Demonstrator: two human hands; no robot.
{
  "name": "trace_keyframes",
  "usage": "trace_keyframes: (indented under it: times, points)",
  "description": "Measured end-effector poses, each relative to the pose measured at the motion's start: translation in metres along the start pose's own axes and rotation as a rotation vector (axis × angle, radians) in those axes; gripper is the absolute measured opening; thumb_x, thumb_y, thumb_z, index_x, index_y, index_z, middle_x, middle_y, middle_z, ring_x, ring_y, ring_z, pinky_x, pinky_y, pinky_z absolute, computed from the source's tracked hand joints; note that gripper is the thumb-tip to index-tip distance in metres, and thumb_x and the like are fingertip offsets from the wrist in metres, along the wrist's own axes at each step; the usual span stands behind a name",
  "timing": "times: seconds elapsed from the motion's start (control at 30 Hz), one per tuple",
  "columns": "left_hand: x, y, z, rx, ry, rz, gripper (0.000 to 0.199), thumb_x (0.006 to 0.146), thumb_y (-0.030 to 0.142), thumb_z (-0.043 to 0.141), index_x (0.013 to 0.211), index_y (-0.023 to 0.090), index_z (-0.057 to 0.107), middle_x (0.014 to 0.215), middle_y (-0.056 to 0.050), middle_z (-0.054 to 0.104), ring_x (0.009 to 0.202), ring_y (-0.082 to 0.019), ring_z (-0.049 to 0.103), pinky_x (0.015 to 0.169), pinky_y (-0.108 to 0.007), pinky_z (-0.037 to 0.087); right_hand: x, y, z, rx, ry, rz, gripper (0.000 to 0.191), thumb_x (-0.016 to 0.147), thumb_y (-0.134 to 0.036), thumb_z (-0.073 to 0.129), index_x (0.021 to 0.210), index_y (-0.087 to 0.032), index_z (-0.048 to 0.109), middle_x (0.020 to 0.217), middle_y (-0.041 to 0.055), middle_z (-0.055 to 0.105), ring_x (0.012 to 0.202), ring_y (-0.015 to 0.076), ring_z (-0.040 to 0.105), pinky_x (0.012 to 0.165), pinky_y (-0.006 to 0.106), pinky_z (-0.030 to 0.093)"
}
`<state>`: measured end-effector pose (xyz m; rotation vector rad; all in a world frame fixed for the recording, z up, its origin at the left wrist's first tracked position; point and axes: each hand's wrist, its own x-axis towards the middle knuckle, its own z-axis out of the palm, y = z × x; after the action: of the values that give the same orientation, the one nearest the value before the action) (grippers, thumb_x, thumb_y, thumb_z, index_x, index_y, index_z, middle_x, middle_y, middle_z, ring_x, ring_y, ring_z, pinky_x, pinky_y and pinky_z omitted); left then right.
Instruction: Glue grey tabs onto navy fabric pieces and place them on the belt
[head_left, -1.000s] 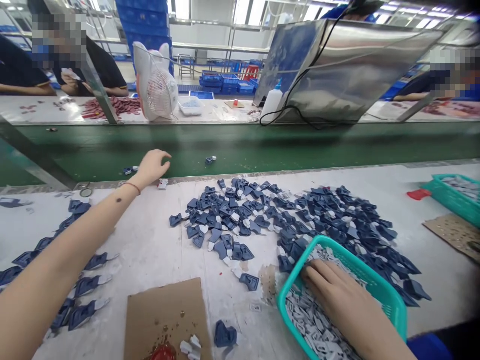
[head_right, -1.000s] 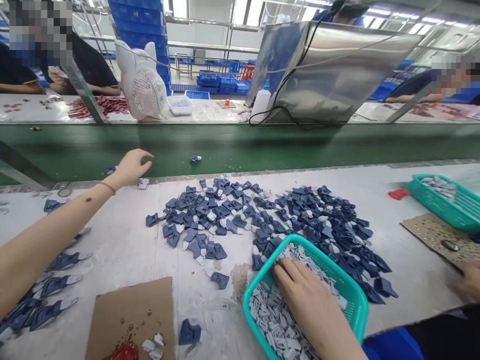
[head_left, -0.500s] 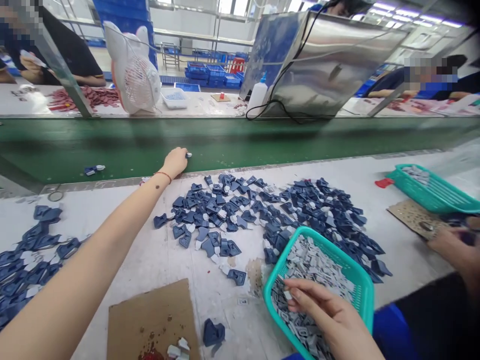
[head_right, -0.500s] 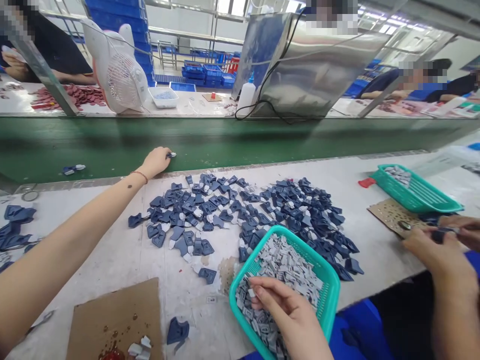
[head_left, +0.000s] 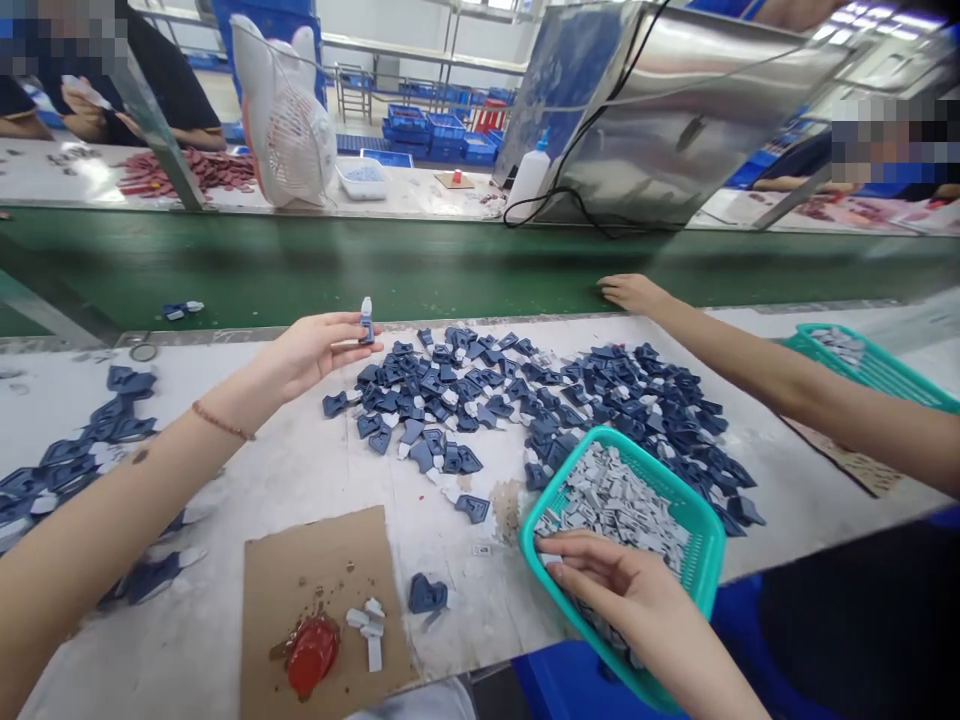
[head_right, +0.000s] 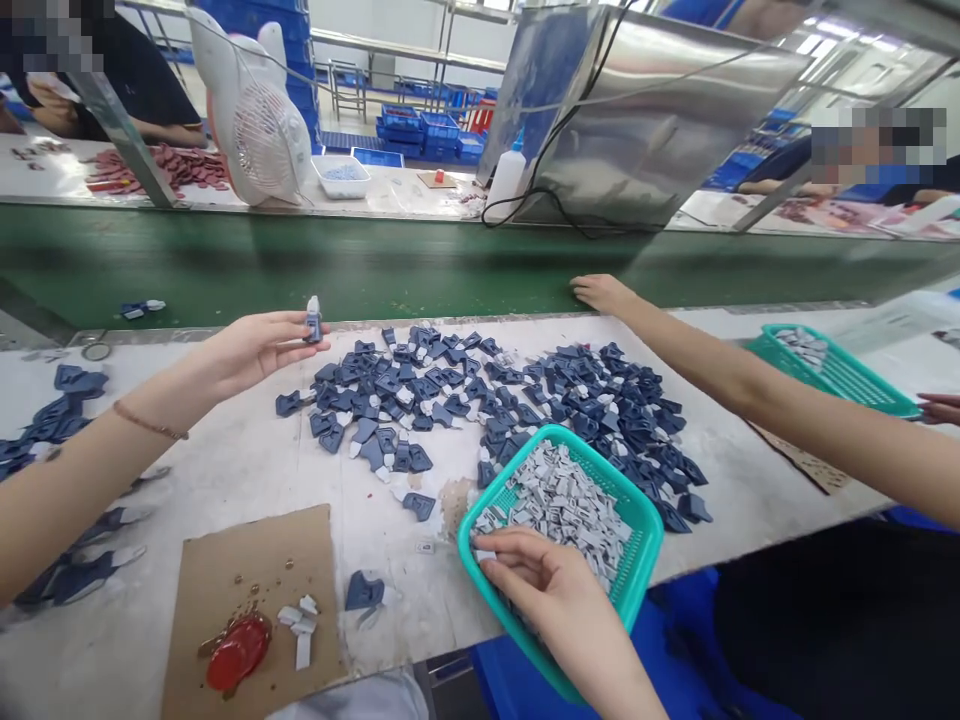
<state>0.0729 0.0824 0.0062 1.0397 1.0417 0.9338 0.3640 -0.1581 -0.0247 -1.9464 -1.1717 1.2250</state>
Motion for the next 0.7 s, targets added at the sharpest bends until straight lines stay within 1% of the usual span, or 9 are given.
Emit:
trace_keyframes:
  times: [0.1, 0.13, 0.23, 0.33, 0.43, 0.57, 0.63, 0.7]
  points:
    - [-0.043, 0.000, -0.007, -0.135, -0.043, -0.095, 0.013, 0.082, 0.004, 0.064, 0.092, 0.008, 0.071, 0.108, -0.015, 0.073, 0.097, -0.023, 0.072, 0.089, -0.028, 0.061, -0.002, -0.008, -0.002, -0.066, -0.005, 0.050, 0.033, 0.073, -0.052, 0.072, 0.092, -0.026, 0.080, 0.087, 0.0069, 0.079, 0.087, 0.0276, 0.073, 0.075, 0.029, 0.059]
    - [-0.056, 0.000, -0.010, -0.172, -0.056, -0.130, 0.014, 0.082, 0.004, 0.064, 0.094, 0.009, 0.072, 0.108, -0.014, 0.074, 0.097, -0.023, 0.073, 0.086, -0.026, 0.062, -0.003, -0.010, -0.002, -0.065, -0.011, 0.065, 0.033, 0.073, -0.052, 0.073, 0.093, -0.027, 0.080, 0.087, 0.0063, 0.079, 0.088, 0.0275, 0.073, 0.076, 0.029, 0.059]
    - [-0.093, 0.000, -0.018, -0.206, -0.065, -0.212, 0.020, 0.083, 0.006, 0.066, 0.101, 0.012, 0.072, 0.110, -0.012, 0.074, 0.095, -0.023, 0.074, 0.077, -0.021, 0.063, -0.004, -0.015, -0.002, -0.020, -0.009, 0.099, 0.034, 0.069, -0.052, 0.075, 0.093, -0.028, 0.080, 0.098, 0.0057, 0.079, 0.096, 0.0279, 0.072, 0.078, 0.027, 0.058]
    - [-0.125, -0.001, -0.026, -0.199, -0.042, -0.255, 0.021, 0.085, 0.011, 0.067, 0.105, 0.015, 0.071, 0.114, -0.010, 0.073, 0.097, -0.023, 0.073, 0.074, -0.020, 0.063, -0.007, -0.013, -0.001, -0.057, 0.020, 0.116, 0.038, 0.068, -0.055, 0.075, 0.093, -0.027, 0.081, 0.101, 0.0068, 0.078, 0.096, 0.0299, 0.072, 0.073, 0.028, 0.059]
    - [-0.153, -0.006, -0.032, -0.188, -0.025, -0.262, 0.018, 0.087, 0.019, 0.067, 0.104, 0.018, 0.072, 0.117, -0.008, 0.072, 0.100, -0.025, 0.072, 0.075, -0.022, 0.063, -0.011, -0.009, 0.001, -0.131, 0.070, 0.112, 0.041, 0.068, -0.056, 0.072, 0.092, -0.025, 0.082, 0.101, 0.0080, 0.078, 0.095, 0.0326, 0.072, 0.068, 0.030, 0.059]
    - [-0.182, -0.018, -0.037, -0.196, -0.004, -0.275, 0.016, 0.087, 0.023, 0.067, 0.103, 0.022, 0.071, 0.117, -0.006, 0.072, 0.103, -0.024, 0.071, 0.076, -0.021, 0.061, -0.015, -0.009, 0.003, -0.168, 0.123, 0.038, 0.038, 0.063, -0.055, 0.074, 0.082, -0.023, 0.083, 0.094, 0.0088, 0.079, 0.093, 0.0342, 0.072, 0.069, 0.031, 0.059]
    - [-0.195, -0.027, -0.040, -0.207, 0.024, -0.291, 0.019, 0.084, 0.026, 0.071, 0.103, 0.023, 0.071, 0.118, -0.007, 0.071, 0.102, -0.024, 0.071, 0.074, -0.021, 0.061, -0.017, -0.012, 0.003, -0.162, 0.114, 0.033, 0.037, 0.061, -0.054, 0.075, 0.079, -0.023, 0.083, 0.094, 0.0089, 0.079, 0.092, 0.0345, 0.073, 0.067, 0.030, 0.060]
    - [-0.206, -0.037, -0.044, -0.234, 0.081, -0.293, 0.025, 0.077, 0.030, 0.078, 0.101, 0.025, 0.072, 0.111, -0.007, 0.073, 0.096, -0.024, 0.072, 0.070, -0.022, 0.061, -0.018, -0.014, 0.003, -0.174, 0.106, 0.055, 0.039, 0.063, -0.056, 0.075, 0.082, -0.023, 0.082, 0.092, 0.0088, 0.079, 0.086, 0.0336, 0.073, 0.060, 0.030, 0.059]
